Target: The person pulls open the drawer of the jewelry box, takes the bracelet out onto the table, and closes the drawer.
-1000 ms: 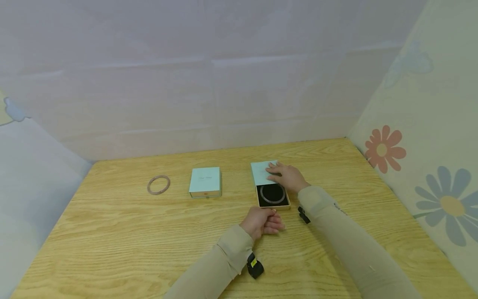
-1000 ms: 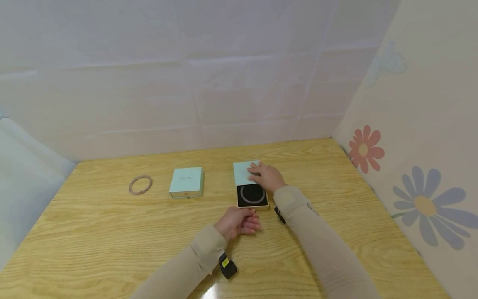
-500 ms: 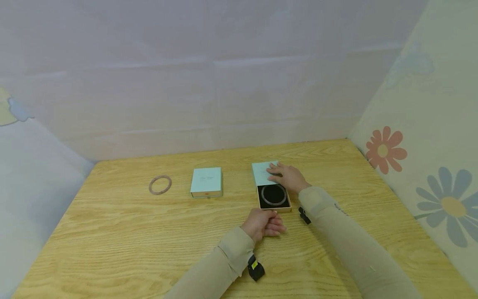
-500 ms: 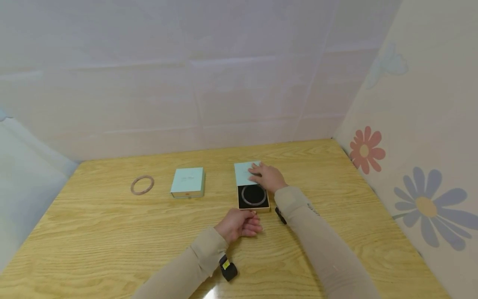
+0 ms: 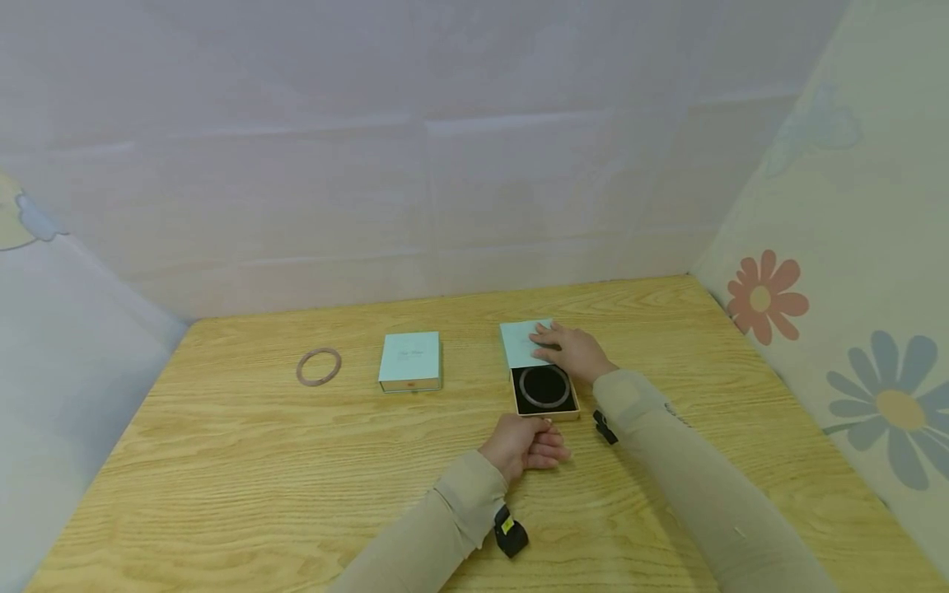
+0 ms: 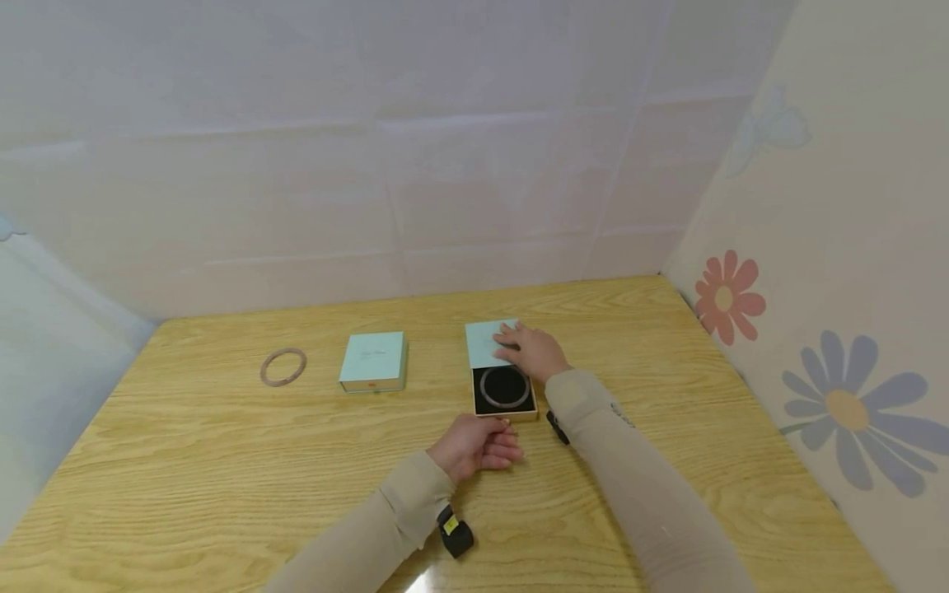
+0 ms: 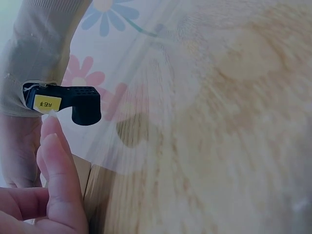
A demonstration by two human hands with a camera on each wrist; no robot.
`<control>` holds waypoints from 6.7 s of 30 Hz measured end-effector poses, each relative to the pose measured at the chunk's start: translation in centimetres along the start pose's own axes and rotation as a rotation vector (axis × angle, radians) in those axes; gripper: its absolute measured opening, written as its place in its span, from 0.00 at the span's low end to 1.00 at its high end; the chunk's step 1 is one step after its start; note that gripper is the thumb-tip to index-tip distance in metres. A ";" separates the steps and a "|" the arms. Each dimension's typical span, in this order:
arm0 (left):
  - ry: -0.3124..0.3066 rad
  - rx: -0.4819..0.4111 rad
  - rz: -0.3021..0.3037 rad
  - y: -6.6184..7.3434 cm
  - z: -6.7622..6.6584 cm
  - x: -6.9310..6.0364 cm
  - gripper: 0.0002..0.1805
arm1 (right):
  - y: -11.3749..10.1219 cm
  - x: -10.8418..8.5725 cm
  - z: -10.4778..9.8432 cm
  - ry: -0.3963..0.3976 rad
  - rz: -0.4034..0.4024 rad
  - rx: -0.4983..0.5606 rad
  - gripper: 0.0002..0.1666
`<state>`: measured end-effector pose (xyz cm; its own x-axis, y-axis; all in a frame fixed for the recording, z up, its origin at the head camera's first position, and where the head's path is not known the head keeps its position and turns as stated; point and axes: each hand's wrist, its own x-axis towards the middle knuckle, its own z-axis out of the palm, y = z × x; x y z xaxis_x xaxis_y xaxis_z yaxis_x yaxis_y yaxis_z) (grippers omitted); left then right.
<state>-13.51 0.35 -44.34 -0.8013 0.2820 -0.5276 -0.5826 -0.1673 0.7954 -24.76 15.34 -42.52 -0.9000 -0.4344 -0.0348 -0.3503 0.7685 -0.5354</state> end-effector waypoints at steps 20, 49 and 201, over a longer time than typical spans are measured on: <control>0.001 -0.001 0.003 -0.4 0.3 -0.1 0.13 | -0.2 0.0 0.0 0.000 -0.006 0.001 0.28; 0.066 0.738 0.485 3.9 -0.7 -1.7 0.11 | 0.1 0.1 0.3 -0.004 0.004 0.017 0.27; 0.150 -0.200 0.538 4.8 -7.2 -5.1 0.17 | 0.2 -0.1 -0.1 0.008 -0.017 0.003 0.27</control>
<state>-13.17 -8.71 -39.99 -0.9932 -0.0263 -0.1139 -0.0917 -0.4286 0.8988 -24.74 15.63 -42.57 -0.8961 -0.4435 -0.0186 -0.3648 0.7596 -0.5385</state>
